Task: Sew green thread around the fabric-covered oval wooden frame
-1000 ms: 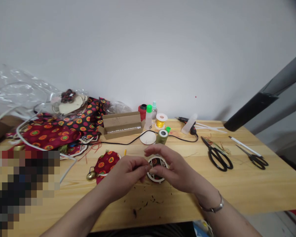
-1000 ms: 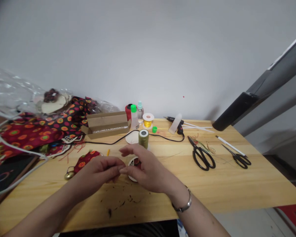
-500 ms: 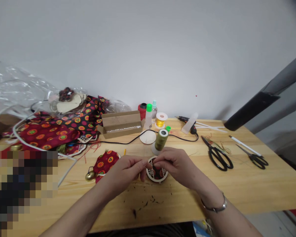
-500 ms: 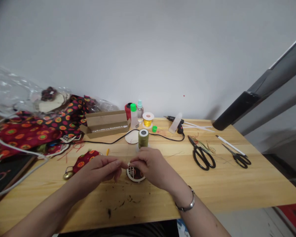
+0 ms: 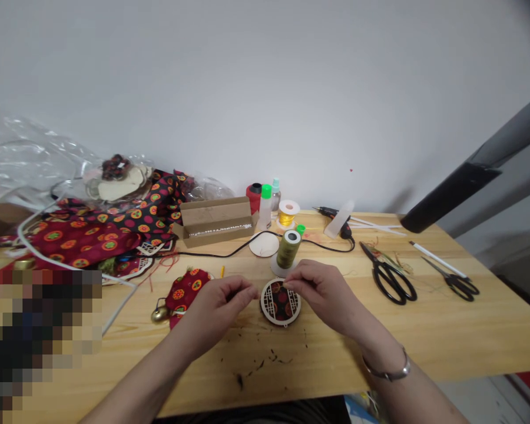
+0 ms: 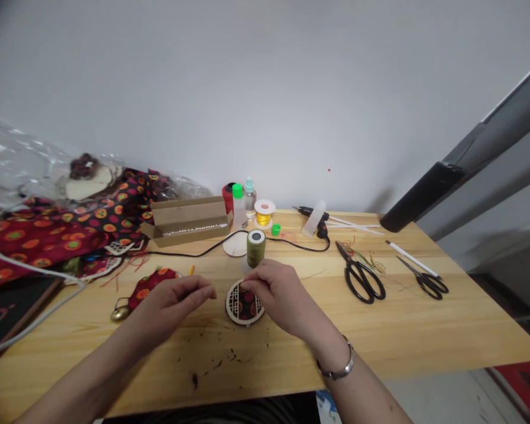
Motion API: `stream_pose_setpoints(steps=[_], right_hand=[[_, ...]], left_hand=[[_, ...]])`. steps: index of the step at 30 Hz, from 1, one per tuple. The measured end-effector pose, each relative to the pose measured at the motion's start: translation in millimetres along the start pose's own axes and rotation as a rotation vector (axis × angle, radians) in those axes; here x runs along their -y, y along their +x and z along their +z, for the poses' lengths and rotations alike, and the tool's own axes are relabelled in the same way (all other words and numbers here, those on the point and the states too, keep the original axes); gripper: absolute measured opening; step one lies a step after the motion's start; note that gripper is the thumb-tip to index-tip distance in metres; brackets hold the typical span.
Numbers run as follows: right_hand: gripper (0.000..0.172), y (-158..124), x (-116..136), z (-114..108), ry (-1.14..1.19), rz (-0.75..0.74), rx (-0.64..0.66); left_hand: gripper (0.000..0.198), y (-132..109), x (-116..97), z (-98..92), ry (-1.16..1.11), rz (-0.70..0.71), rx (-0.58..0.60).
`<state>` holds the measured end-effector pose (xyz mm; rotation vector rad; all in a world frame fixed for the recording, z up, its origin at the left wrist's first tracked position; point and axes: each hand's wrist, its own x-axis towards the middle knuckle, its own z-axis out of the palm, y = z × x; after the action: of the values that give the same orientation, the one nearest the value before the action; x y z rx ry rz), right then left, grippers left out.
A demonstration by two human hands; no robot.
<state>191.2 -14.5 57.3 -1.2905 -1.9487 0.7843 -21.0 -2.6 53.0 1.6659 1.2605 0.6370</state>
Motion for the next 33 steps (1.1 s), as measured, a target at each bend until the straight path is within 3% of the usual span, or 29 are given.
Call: stream_pose_setpoints(steps=[14,22,28,30,33], right_hand=[[0.012,-1.3,-3.0,-10.8,-0.045,0.025,-0.071],[0.015,-3.6,-4.1,-24.6,-0.053,0.048,-0.093],[0.015,-5.3,-4.6,-25.9,-0.054,0.051,-0.088],[0.015,-5.7,-3.1,-24.3,-0.048,0.049,-0.08],[0.014,-5.3,1.3,-20.6,-0.048,0.046,-0.067]], left_hand=[[0.03,0.1,17.9,-4.1,0.083,-0.022,-0.064],[0.031,1.3,25.8,-8.7,0.283,0.039,-0.144],[0.029,-1.3,25.6,-11.9,0.528,0.098,-0.012],[0.023,-4.7,23.2,-11.9,0.592,0.123,-0.085],[0.03,-10.5,14.7,-9.5,0.595,0.182,-0.342]])
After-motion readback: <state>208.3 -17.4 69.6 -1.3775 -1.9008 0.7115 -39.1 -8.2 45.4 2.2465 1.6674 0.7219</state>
